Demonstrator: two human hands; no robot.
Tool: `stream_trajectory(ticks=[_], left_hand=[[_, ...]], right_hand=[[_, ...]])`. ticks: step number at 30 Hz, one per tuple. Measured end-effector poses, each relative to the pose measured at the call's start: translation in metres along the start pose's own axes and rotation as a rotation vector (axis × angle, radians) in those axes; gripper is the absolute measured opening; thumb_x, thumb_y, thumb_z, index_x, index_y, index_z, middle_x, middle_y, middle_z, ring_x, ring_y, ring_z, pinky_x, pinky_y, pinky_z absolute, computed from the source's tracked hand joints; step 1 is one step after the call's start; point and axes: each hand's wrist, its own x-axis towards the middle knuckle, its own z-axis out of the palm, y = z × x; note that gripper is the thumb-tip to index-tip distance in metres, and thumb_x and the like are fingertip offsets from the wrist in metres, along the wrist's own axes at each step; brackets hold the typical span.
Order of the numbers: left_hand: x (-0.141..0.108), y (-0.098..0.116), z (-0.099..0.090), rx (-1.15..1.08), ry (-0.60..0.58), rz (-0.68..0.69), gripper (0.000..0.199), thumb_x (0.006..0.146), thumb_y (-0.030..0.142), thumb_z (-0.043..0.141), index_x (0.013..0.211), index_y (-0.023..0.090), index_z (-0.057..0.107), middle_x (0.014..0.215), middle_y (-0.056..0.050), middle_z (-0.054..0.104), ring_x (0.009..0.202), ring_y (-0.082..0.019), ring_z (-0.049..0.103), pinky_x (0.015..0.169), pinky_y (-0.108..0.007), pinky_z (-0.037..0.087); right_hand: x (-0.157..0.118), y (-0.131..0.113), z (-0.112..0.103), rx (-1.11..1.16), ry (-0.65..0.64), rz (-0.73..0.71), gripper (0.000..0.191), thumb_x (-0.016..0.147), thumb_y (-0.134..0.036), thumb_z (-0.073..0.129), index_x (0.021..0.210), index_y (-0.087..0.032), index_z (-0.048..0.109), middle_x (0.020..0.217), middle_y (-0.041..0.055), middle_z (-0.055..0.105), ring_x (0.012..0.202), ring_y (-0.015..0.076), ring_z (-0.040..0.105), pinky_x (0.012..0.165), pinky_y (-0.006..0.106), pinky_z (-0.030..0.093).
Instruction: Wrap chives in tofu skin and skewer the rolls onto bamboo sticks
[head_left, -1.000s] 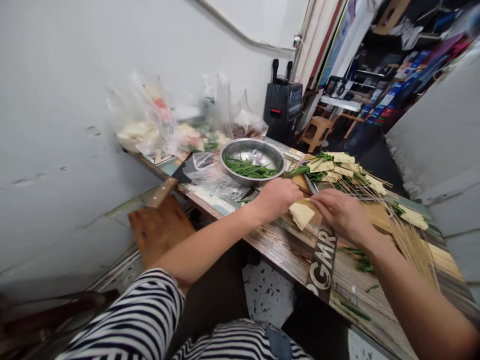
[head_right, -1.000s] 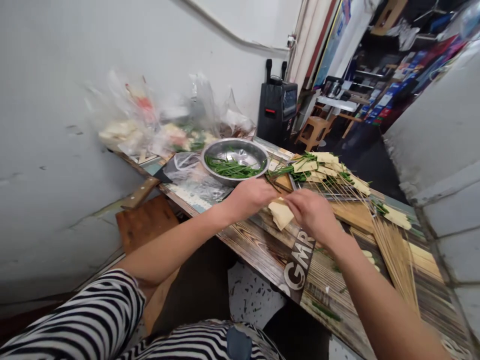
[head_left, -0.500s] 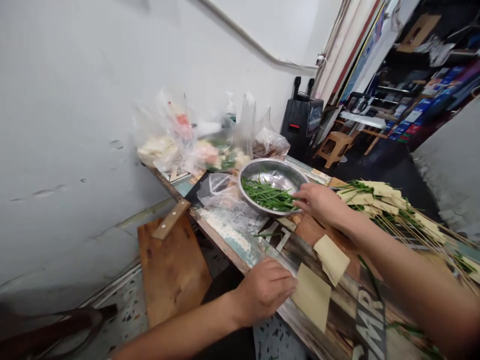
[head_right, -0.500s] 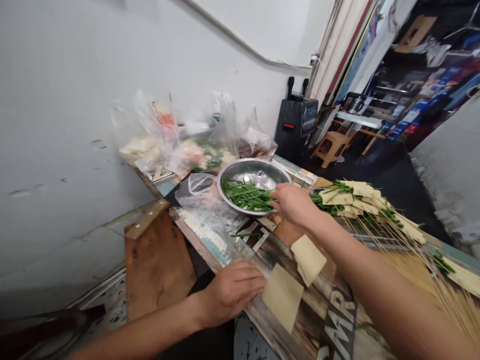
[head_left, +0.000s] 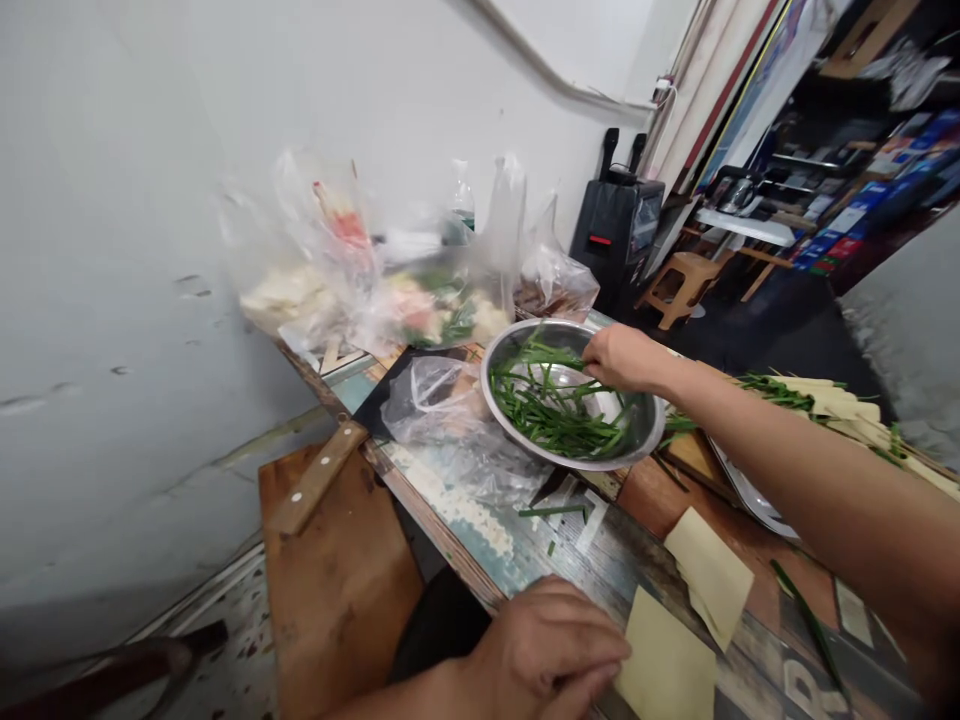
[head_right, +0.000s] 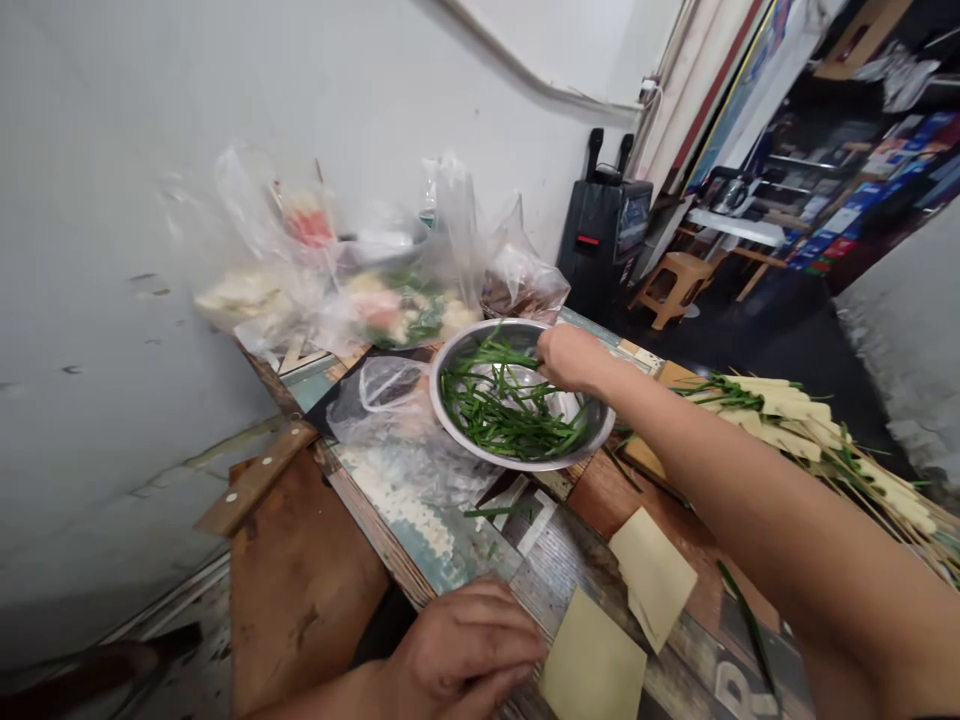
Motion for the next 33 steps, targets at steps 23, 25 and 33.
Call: stream_trajectory(ticks=[23,25,33], left_hand=[[0.187,-0.030,-0.106,1.085,-0.233,-0.260,0.030,0.095,0.033,0.040,0.099,0.021,0.068,0.099,-0.008,0.071,0.107,-0.026,0.056,0.101,-0.056,0.021],[0.193,-0.024,-0.106,1.061,-0.233,-0.316,0.034,0.096,0.038,0.038,0.104,0.022,0.067,0.096,-0.008,0.072,0.102,-0.026,0.059,0.100,-0.056,0.022],[0.211,-0.014,-0.113,1.004,-0.372,-0.432,0.029,0.090,0.033,0.048,0.085,0.016,0.071,0.084,-0.008,0.069,0.091,-0.023,0.061,0.093,-0.042,0.035]], right_hand=[[-0.031,0.005,-0.044,-0.020,0.160,-0.153,0.025,0.079,-0.027,0.053,0.074,-0.015,0.074,0.063,0.0034,0.066,0.062,0.0135,0.052,0.059,0.024,0.034],[-0.033,0.005,-0.046,-0.049,0.151,-0.134,0.023,0.078,-0.027,0.056,0.075,-0.014,0.075,0.066,0.0055,0.067,0.064,0.0147,0.053,0.059,0.025,0.034],[-0.034,0.016,-0.048,-0.054,0.178,-0.160,0.021,0.076,-0.030,0.056,0.075,-0.020,0.075,0.068,0.0007,0.068,0.070,0.0149,0.056,0.062,0.025,0.034]])
